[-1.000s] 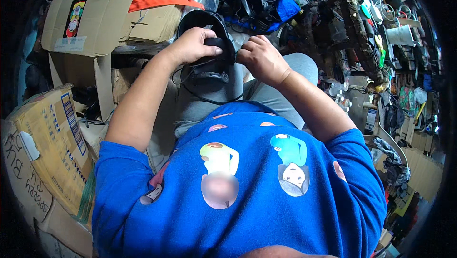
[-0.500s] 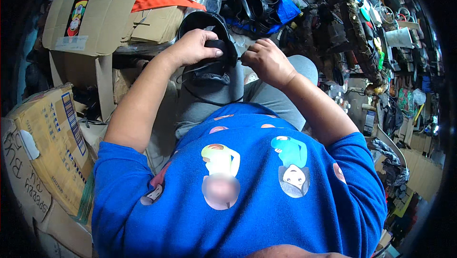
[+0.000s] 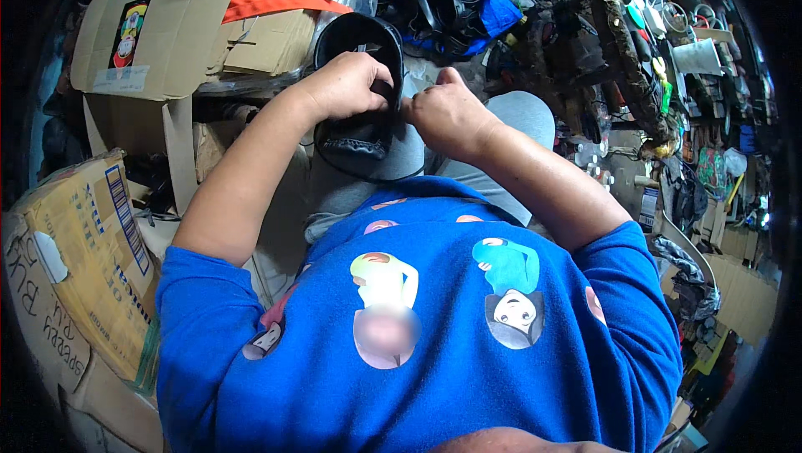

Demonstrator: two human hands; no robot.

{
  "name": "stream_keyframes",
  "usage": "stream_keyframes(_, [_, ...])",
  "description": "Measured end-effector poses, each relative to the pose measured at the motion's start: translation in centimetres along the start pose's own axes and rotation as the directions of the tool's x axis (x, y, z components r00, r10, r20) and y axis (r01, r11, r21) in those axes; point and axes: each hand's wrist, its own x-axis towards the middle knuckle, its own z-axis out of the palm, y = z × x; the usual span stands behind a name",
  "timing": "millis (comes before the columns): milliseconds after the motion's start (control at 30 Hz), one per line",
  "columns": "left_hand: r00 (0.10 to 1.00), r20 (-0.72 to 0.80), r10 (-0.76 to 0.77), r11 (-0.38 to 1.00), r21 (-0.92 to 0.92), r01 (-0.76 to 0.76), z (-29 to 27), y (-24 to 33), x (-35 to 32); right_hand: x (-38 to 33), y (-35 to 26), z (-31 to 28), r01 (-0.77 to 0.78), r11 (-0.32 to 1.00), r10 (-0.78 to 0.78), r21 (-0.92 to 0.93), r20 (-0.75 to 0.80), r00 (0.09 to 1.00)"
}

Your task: Manually sewing or stitching a leather shoe component.

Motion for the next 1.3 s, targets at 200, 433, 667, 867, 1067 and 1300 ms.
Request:
stream_keyframes(200, [0.994, -0.025, 0.106, 0.968, -0.228, -0.109, 0.8, -2.1, -0.1, -1.5, 2.2, 1.4, 0.091, 0.993, -0.077, 0.071, -0.183, 0.980])
stream_keyframes(433, [0.992, -0.066, 0.108, 0.961, -0.250, -0.121, 1.6, -1.6, -0.9, -3.8, 1.6, 1.6, 0.028, 0.960, 0.027, 0.278, -0.193, 0.981])
stream_keyframes(667, [0.994, -0.099, -0.040, 0.962, 0.265, 0.065, 0.5, 2.7, -1.4, -3.2, 1.6, 2.2, -0.046, 0.950, 0.100, 0.307, -0.162, 0.982])
stream_keyframes(867, [0.989, -0.103, -0.103, 0.968, 0.218, 0.123, 0.4, 1.3, -0.5, -1.7, 1.4, 1.1, -0.038, 0.988, 0.059, 0.151, -0.138, 0.989])
stream_keyframes(1067, [0.994, -0.047, -0.096, 0.995, 0.029, 0.098, 1.4, -1.6, 1.1, -0.3, 0.7, 0.0, -0.101, 0.993, 0.103, 0.055, -0.033, 0.994])
stream_keyframes(1300, [0.989, -0.135, -0.056, 0.994, 0.082, 0.067, 3.1, -2.7, 3.0, 1.3, 0.4, -0.1, -0.104, 0.994, 0.105, -0.011, 0.113, 0.988])
